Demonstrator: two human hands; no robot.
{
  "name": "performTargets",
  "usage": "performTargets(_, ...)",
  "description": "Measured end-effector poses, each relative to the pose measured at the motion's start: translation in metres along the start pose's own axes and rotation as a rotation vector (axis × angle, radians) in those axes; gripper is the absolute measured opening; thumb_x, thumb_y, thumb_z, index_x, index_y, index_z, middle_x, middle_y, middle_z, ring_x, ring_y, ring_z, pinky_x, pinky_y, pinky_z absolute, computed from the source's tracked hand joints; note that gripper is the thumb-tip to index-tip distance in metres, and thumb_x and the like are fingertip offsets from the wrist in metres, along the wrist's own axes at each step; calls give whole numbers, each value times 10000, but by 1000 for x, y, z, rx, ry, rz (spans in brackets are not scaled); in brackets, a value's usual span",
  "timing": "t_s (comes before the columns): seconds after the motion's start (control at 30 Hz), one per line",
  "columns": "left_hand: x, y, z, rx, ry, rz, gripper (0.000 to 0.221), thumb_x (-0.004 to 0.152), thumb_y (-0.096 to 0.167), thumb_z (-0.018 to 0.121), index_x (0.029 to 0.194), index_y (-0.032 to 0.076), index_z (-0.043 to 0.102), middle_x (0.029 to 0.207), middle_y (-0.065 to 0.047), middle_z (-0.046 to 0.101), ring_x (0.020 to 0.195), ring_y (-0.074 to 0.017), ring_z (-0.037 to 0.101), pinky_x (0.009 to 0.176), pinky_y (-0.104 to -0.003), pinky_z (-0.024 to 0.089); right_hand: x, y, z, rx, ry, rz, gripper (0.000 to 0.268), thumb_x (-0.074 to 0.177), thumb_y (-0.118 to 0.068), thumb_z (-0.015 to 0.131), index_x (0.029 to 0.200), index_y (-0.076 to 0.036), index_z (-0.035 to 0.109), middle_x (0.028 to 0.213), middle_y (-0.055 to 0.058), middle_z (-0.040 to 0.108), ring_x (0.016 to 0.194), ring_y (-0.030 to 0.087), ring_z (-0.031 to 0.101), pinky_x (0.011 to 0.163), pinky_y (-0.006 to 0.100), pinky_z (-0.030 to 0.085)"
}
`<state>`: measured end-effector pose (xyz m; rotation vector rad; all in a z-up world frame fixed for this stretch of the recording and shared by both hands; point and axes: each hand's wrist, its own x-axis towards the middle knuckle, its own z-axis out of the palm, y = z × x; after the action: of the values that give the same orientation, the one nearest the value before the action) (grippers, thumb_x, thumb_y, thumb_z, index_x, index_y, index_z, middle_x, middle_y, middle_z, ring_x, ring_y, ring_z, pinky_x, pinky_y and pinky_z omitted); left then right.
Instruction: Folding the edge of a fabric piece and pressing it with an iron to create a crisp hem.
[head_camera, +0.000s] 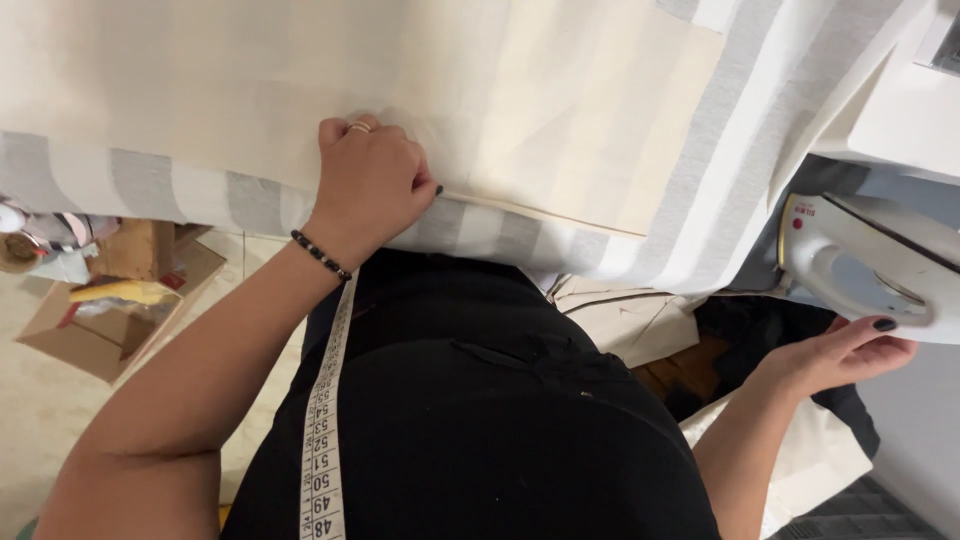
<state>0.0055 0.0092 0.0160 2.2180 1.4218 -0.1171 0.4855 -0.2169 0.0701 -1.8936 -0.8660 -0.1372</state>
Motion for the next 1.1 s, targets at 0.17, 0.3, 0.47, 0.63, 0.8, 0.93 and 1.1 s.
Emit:
performTargets(0.17, -1, 2, 1, 25, -1, -12, 296, 855, 247, 596, 573, 237, 683, 676, 68, 610, 1012, -339, 647, 872, -449, 332, 29, 34, -2, 105, -41, -126, 403, 1136, -410, 511, 1300, -43, 514, 1045, 137, 553, 900, 244, 535, 831, 385, 471)
performTargets(0.3, 0, 1, 7, 65, 65, 5, 300, 834, 236, 591, 536, 218, 623, 611, 54, 551, 820, -279, 608, 817, -449, 339, 59, 55, -41, 90, -27, -121, 234, 1156, -52, 617, 1374, -47, 533, 1209, 221, 675, 861, 256, 562, 761, 426, 521)
performTargets(0.47, 1, 3, -1, 20, -47, -32, 326, 914, 320, 648, 594, 258, 662, 658, 67, 573, 924, -261, 632, 886, -429, 325, 55, -60, -80, -186, -452, -96, 203, 1259, -77, 503, 1411, 53, 470, 1175, 268, 626, 872, 229, 553, 760, 332, 458)
performTargets(0.63, 2, 3, 2, -51, -43, -15, 234, 876, 231, 608, 677, 205, 730, 755, 19, 644, 1017, -321, 648, 897, -459, 324, 0, -199, 55, -510, -1069, -289, 435, 991, -153, 753, 1390, -24, 634, 1405, 150, 651, 965, 230, 696, 836, 328, 557)
performTargets(0.8, 3, 1, 13, -45, 44, 21, 231, 772, 57, 612, 589, 190, 660, 679, 10, 580, 765, -251, 528, 847, -455, 325, -39, -232, 134, -654, -1229, -1027, 475, 998, -446, 781, 1430, -276, 683, 781, -55, 609, 601, 110, 538, 492, 314, 445)
performTargets(0.93, 6, 2, 26, -38, 107, 17, 170, 666, 22, 675, 589, 174, 674, 661, 24, 578, 748, -253, 506, 827, -472, 327, -50, -227, 147, -700, -1234, -1121, 475, 999, -495, 748, 1431, -307, 688, 778, -60, 572, 616, 110, 542, 432, 332, 434)
performTargets(1.1, -2, 10, 49, -156, 263, -92, 295, 737, -63, 567, 582, 186, 591, 682, 60, 482, 873, -236, 533, 968, -451, 316, -57, -213, 154, -790, -1189, -1167, 502, 980, -594, 718, 1432, -380, 675, 724, -76, 511, 568, 131, 514, 418, 366, 456)
